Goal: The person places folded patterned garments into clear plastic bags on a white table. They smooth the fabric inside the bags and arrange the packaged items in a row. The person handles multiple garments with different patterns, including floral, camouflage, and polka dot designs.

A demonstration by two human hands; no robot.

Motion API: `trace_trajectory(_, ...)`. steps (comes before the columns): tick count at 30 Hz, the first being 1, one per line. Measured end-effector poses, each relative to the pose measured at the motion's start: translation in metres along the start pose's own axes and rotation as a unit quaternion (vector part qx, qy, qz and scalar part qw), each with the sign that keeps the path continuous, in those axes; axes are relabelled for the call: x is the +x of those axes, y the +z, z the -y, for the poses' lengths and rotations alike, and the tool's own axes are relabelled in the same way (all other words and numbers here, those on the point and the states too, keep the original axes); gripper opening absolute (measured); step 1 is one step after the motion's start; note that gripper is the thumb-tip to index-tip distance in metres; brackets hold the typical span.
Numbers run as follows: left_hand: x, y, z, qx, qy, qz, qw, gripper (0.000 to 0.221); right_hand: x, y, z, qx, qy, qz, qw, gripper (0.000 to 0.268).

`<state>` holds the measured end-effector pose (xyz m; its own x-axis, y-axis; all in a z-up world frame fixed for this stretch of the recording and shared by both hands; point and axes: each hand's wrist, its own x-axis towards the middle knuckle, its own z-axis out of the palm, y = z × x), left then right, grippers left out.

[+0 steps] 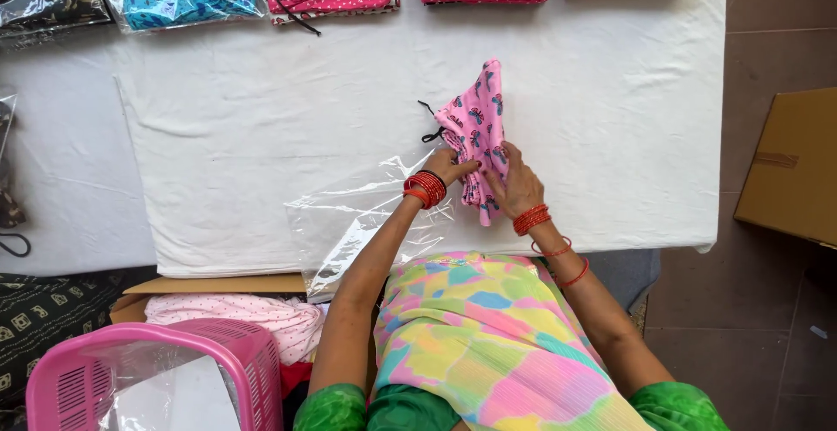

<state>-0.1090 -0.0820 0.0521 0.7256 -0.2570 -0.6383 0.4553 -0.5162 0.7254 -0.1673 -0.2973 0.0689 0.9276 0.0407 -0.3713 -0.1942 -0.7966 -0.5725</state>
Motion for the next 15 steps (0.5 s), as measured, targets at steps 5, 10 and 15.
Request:
trace_trajectory(5, -0.004, 0.012, -0.026, 0.107, -0.024, -0.019, 0.994, 0.056, -0.018, -0.001, 0.027, -0.022, -0.099, -0.041, 0.994, 0.098)
trace_trajectory(10, 0.01, -0.003, -0.008, 0.159, -0.003, 0.026, 0.987, 0.038, -0.004, 0.013, 0.002, -0.045, -0.072, -0.045, 0.995, 0.085)
trace_trajectory(15, 0.015, -0.055, 0.012, 0.466, -0.002, -0.101, 0.879, 0.009, 0.001, 0.013, -0.003, -0.048, -0.031, -0.037, 0.998, 0.058)
